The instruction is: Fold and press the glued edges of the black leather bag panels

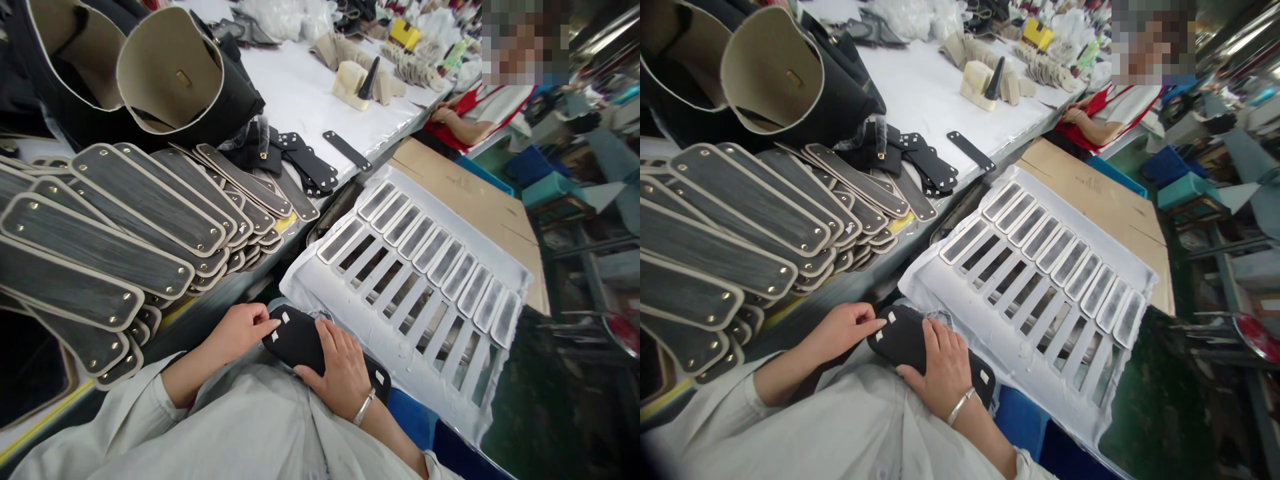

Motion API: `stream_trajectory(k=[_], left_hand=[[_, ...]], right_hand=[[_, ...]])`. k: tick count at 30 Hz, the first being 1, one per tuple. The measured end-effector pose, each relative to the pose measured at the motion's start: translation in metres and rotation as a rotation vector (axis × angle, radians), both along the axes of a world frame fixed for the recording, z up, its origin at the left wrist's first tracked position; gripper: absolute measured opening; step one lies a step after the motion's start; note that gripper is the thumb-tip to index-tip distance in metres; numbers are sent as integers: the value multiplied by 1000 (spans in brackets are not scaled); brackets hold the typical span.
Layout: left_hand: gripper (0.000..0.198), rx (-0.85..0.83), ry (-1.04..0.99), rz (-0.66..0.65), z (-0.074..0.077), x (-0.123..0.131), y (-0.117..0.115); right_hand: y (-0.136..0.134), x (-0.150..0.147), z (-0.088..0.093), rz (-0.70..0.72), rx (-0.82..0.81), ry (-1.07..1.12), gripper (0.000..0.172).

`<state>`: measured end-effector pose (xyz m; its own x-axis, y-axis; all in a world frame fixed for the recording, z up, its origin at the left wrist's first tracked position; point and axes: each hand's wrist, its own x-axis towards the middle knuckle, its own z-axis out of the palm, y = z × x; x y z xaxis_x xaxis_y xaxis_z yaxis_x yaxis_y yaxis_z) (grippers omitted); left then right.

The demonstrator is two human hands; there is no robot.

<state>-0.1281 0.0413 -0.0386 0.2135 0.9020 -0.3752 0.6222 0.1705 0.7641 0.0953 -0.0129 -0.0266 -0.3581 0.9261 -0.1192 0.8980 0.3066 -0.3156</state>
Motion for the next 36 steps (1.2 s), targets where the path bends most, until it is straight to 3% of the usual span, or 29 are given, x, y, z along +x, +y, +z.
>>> stream_trajectory(k=[7,14,19,32,36], left_hand=[[32,-19,-41,21,-1,-1,0],[32,-200,-217,26,-6,-11,5],[29,-243,-270,63,-8,-13,4],[30,-129,-207,-17,-14,-15,10],[26,-99,-163,-94,-11,-16,19]], right_hand=[[9,-16,2,37,-17,4,76],[9,-19,1,17,-20,14,72],[10,-17,-1,27,-16,15,72],[9,-16,-5,46,36,-6,74],[10,-17,-5,148,80,-45,61]])
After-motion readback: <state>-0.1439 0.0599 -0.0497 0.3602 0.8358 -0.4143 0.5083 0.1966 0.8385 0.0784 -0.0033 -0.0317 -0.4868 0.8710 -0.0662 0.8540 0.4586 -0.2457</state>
